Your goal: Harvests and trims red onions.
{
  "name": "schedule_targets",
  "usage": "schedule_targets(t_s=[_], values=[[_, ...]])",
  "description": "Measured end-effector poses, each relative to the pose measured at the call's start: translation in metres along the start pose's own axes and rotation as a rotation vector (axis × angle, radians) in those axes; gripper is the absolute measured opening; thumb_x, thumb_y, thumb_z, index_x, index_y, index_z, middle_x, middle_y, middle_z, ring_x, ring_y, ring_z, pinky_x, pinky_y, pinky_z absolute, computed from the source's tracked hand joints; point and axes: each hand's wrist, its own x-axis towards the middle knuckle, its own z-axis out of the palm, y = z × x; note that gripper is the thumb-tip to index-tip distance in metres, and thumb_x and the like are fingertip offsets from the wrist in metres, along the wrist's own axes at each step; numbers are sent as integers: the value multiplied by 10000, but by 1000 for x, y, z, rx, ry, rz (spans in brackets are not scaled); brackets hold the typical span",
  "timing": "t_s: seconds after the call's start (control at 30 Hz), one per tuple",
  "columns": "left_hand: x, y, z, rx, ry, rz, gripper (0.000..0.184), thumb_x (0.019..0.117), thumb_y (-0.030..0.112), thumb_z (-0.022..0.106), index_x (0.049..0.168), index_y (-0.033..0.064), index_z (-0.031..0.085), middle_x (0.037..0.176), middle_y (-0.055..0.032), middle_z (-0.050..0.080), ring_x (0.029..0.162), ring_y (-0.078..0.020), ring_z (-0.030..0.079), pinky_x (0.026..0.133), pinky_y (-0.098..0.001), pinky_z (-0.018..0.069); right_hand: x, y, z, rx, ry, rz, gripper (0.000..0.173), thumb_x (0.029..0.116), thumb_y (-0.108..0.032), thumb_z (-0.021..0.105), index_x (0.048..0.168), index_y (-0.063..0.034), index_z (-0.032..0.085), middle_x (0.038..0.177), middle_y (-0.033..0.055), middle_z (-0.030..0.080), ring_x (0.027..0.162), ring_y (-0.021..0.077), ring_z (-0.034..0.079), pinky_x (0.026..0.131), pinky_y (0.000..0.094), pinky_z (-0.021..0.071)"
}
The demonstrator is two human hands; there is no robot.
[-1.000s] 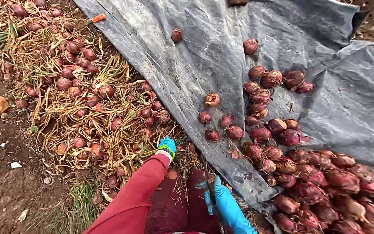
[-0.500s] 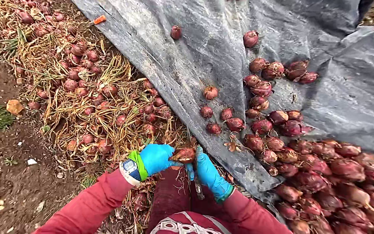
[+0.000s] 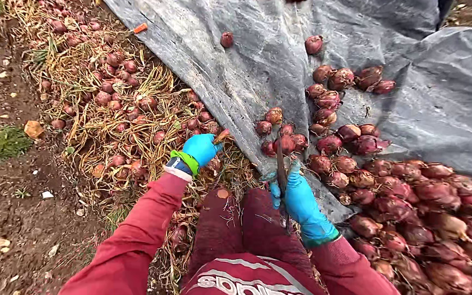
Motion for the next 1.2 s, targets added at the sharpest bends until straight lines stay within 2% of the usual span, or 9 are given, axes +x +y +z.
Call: schedule_targets(t_s=[0.13, 0.23, 0.4, 0.6, 0.7, 0.77, 0.9, 1.03, 1.2], values=[[125, -54, 101, 170, -239, 67, 341, 909, 304, 731, 1137, 51, 736, 1129, -208, 723, 1117, -406, 679, 949, -653, 532, -3, 33, -10, -25, -21, 153, 922, 956, -803, 117, 995, -56, 655, 595, 89, 598, 435, 215, 578, 424, 384, 546], [142, -74, 167, 314, -441, 67, 583, 730, 275, 864, 1264, 112, 694, 1181, -174, 713, 1100, -390, 685, 900, -655, 561, 1, 46, -10, 1, 12, 255, 905, 994, -745, 108, 1004, -32, 665, 610, 95, 621, 440, 218, 590, 420, 379, 548], [119, -71, 134, 360, -554, -93, 389, 790, 292, 851, 1025, 3, 738, 1122, -211, 719, 1067, -402, 694, 876, -653, 565, 30, 44, 8, 146, 74, 394, 914, 1028, -637, -36, 1099, -8, 624, 594, 118, 593, 421, 233, 563, 404, 395, 532], [49, -43, 47, -79, -339, 13, 732, 807, 732, 738, 1121, 71, 712, 980, -154, 731, 980, -338, 711, 896, -607, 561, 51, 55, 27, 174, -160, 387, 828, 1047, -656, 112, 1066, -21, 643, 599, 73, 556, 463, 209, 566, 461, 399, 552], [-18, -14, 6, -243, -279, 209, 641, 866, 682, 712, 949, 47, 694, 804, -114, 686, 797, -268, 696, 766, -536, 572, 45, 31, 49, 222, -340, 150, 775, 876, -836, 466, 904, -81, 637, 582, 43, 562, 447, 189, 578, 465, 375, 566], [-54, -10, -3, -291, -337, 288, 577, 856, 659, 734, 884, 83, 712, 775, -53, 693, 757, -178, 690, 730, -458, 577, 29, 8, 58, 115, -340, -36, 859, 803, -935, 350, 929, -126, 612, 579, 43, 574, 441, 184, 581, 451, 364, 561], [-100, -6, -37, 159, -230, 195, 619, 741, 742, 785, 892, 145, 722, 811, -47, 702, 814, -247, 692, 759, -552, 566, 0, -14, 52, -189, -380, -69, 860, 944, -828, 225, 883, -100, 678, 549, 57, 540, 425, 179, 528, 426, 359, 499], [-124, -6, -21, 32, 84, 152, 508, 826, 632, 771, 790, 129, 707, 777, -60, 700, 790, -252, 706, 734, -549, 581, -9, 5, 46, -206, -397, -10, 873, 956, -812, 224, 942, -75, 691, 557, 70, 547, 428, 192, 539, 434, 372, 517], [-86, 38, -11, 169, -268, 278, 337, 1016, 436, 616, 998, 118, 726, 978, -97, 725, 964, -304, 699, 841, -586, 549, 12, -8, 35, -204, -414, -10, 670, 1041, -624, 273, 917, -82, 647, 604, 23, 575, 461, 142, 547, 451, 315, 502]])
